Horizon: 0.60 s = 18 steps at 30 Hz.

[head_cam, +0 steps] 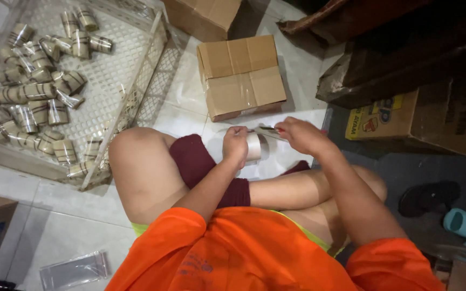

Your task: Packing small wrapped items into a cardboard box and sealing it with tape

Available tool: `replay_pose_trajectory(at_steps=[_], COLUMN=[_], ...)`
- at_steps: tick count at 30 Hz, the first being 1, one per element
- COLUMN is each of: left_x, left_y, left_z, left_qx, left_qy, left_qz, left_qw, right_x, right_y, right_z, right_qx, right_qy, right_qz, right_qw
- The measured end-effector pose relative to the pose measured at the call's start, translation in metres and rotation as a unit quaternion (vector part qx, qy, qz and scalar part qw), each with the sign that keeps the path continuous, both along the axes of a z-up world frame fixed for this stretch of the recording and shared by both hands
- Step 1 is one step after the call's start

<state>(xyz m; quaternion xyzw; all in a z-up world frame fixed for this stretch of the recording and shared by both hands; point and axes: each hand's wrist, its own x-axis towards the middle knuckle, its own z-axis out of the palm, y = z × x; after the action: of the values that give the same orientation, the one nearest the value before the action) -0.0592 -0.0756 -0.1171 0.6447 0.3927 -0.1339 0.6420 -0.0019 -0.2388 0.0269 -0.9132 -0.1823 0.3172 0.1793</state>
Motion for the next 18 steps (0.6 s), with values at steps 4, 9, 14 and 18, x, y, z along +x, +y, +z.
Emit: replay_pose_trajectory(at_steps=[4, 9, 14, 18], left_x=[0.003, 0.005, 0.003, 0.007], left_y=[-0.003, 0.003, 0.001, -0.001], left_z=[-0.024, -0.027, -0.017, -0.023], left_qx=[0.023, 0.047, 0.039, 0.039], left_qy=[0.008, 0.022, 0.045, 0.042], left_qz=[-0.021, -0.053, -0.046, -0.037], left_qw=[0.999, 0.997, 0.997, 0.998], right_x=[0.006, 0.027, 0.014, 0.001], right_y=[0.039, -0.004, -0.028, 0.016], right_z=[0.011, -0.149, -0.138, -0.119], right_qx=[-0.041, -0.136, -0.079, 0.169], right_qy=[-0.045, -0.091, -0.100, -0.076], right_qz=[0.055, 0.036, -0.050, -0.200], right_qw=[0.997, 0.986, 0.991, 0.962])
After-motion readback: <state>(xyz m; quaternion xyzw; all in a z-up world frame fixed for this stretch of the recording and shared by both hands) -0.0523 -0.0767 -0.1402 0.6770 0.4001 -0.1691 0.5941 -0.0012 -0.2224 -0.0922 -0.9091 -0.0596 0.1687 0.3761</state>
